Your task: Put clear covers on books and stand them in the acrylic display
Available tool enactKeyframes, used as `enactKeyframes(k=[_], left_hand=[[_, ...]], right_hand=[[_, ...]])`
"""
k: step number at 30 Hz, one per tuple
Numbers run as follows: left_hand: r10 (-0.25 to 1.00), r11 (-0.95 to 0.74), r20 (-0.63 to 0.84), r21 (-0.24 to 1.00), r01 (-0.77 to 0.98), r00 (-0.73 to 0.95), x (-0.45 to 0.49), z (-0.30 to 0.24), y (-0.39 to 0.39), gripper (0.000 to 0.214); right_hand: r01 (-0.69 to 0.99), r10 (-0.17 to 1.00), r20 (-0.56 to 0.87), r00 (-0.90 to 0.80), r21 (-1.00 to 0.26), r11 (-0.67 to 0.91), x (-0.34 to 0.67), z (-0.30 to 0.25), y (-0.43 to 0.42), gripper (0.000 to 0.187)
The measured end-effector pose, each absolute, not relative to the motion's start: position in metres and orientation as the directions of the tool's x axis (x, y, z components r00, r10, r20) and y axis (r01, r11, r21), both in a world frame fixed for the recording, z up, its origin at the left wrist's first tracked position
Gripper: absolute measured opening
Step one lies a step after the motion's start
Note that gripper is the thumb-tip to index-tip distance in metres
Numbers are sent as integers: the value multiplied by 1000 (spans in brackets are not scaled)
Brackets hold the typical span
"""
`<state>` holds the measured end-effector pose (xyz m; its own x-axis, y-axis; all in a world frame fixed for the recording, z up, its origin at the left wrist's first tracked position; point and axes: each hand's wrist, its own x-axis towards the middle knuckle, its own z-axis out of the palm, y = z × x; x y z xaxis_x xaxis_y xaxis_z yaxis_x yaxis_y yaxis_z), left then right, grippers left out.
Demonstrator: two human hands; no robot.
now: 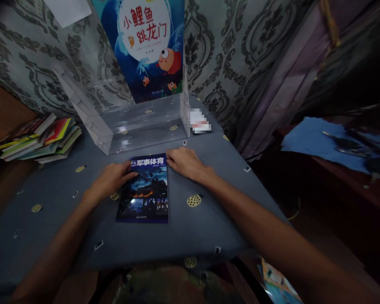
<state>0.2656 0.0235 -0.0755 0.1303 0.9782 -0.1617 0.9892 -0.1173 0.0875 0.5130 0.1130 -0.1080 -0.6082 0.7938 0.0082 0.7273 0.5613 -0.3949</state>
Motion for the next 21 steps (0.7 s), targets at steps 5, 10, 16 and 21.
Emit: enactKeyframes(k=[5,10,16,21], left_hand=[[986,-90,-139,32,995,93,268,-74,23,24],[993,-25,-109,64,998,32,271,-78,24,20],[1000,6,-26,111,994,-3,274,-85,27,14],[1000,12,2,159,987,-12,275,-89,29,15]], right_hand=[[676,782,39,-622,-477,561,513,-110,115,14],[602,783,72,-618,-597,530,514,-113,119,27],[668,800,22,-600,-536,516,511,-113,118,34],[744,872,11,-489,-517,423,505,-113,113,35]])
